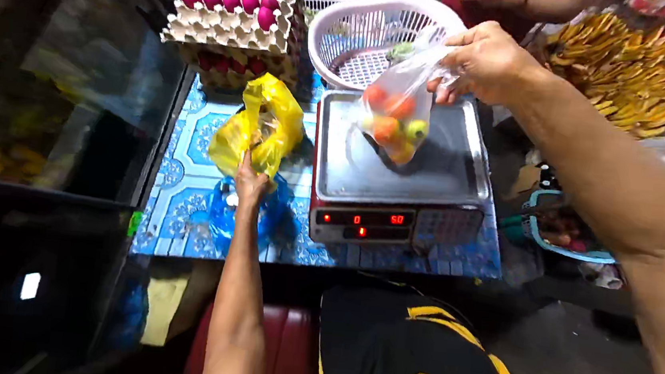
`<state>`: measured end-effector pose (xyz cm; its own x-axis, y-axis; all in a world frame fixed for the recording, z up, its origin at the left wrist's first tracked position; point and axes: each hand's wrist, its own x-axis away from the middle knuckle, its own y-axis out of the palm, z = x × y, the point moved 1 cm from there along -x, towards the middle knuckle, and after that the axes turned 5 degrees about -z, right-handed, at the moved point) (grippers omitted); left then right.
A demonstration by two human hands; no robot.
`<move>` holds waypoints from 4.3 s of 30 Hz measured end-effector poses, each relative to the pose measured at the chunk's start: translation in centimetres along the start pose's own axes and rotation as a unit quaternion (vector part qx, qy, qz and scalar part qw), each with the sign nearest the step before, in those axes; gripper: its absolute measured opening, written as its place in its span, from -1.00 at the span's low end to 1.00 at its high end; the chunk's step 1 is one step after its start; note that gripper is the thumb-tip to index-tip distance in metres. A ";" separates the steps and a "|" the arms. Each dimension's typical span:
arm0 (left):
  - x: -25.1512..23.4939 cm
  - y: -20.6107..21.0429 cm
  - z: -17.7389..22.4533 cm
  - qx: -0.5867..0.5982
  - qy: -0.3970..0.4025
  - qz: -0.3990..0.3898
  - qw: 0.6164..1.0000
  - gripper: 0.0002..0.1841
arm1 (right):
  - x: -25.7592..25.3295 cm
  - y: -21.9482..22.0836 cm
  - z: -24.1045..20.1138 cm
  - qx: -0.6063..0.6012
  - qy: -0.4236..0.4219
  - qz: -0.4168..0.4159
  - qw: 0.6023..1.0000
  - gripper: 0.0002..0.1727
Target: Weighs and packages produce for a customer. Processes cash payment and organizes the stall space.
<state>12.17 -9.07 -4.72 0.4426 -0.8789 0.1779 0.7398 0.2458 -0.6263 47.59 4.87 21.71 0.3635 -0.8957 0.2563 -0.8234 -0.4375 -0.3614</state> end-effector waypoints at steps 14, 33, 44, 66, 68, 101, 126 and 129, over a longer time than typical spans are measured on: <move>2.3 2.1 1.9 -0.057 -0.054 0.004 0.997 -0.33 | 22.3 4.2 28.2 0.429 -0.194 0.253 0.845 -0.53; 2.3 3.4 2.7 -0.101 -0.074 -0.001 0.992 -0.33 | 19.3 7.1 27.8 0.513 -0.176 0.195 0.818 -0.44; 2.6 5.0 0.4 -0.092 -0.060 -0.004 0.994 -0.26 | 21.2 10.0 31.8 0.433 -0.226 0.187 0.852 -0.43; -0.1 -5.8 2.0 0.083 0.128 0.078 0.985 -0.16 | -15.5 29.5 -2.2 0.560 -0.222 -0.239 0.761 -0.70; 0.4 -7.4 1.1 0.113 0.134 0.071 0.982 -0.15 | -20.3 32.0 0.5 0.629 -0.170 -0.236 0.721 -0.52; -5.7 -14.2 0.7 0.095 0.103 -0.030 0.990 -0.22 | -0.4 5.6 4.2 0.057 -0.273 0.179 0.943 -0.62; -9.3 -17.4 1.0 0.278 0.191 -0.032 0.941 0.07 | -25.6 15.7 -4.4 0.319 -0.250 0.005 0.914 -0.72; -8.8 -16.5 1.7 0.265 0.166 -0.044 0.949 0.05 | -27.7 2.4 2.1 0.484 0.169 0.111 0.852 -0.26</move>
<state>-3.08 -4.64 5.37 0.2486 -0.9641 -0.0930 0.9563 0.2596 -0.1343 36.45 28.51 11.85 -0.0350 -0.9622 0.2701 -0.0520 -0.2682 -0.9620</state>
